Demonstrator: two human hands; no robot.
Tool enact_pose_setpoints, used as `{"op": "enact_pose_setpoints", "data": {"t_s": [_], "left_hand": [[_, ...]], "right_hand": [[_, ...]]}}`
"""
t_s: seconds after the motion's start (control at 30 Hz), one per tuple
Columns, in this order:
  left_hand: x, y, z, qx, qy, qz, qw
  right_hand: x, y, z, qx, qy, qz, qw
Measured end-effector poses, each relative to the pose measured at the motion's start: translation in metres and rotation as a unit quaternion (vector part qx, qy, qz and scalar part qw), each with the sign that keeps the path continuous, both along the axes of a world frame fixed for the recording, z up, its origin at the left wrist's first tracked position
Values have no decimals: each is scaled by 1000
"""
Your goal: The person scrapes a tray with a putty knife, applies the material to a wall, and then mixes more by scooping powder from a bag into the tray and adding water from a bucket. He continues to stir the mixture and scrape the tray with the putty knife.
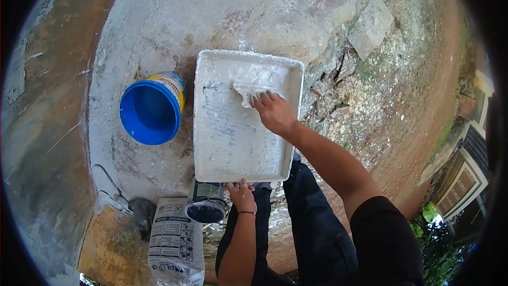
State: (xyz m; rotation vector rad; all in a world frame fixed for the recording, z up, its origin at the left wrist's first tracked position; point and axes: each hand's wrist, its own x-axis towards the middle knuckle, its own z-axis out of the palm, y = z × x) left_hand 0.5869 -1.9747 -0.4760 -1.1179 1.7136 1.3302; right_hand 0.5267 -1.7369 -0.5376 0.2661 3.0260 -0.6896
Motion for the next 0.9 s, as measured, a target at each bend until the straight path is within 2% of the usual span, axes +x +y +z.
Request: {"op": "enact_pose_setpoints", "data": {"t_s": [0.1, 0.17, 0.4, 0.5, 0.57, 0.77, 0.9], "left_hand": [[1, 0, -1, 1, -1, -5, 1000], [3, 0, -2, 3, -5, -2, 1000], [5, 1, -3, -1, 17, -11, 1000], [4, 0, -3, 0, 13, -7, 1000], [5, 2, -3, 2, 17, -2, 1000], [2, 5, -2, -18, 4, -15, 1000], [4, 4, -3, -11, 14, -16, 1000]], "right_hand": [[16, -13, 14, -8, -5, 34, 999], [23, -20, 3, -8, -14, 48, 999], [5, -20, -35, 12, 12, -16, 1000], [-2, -10, -24, -15, -12, -36, 999], [1, -3, -15, -18, 16, -57, 998], [25, -25, 0, -27, 7, 17, 999], [8, -21, -23, 8, 8, -23, 1000]]}}
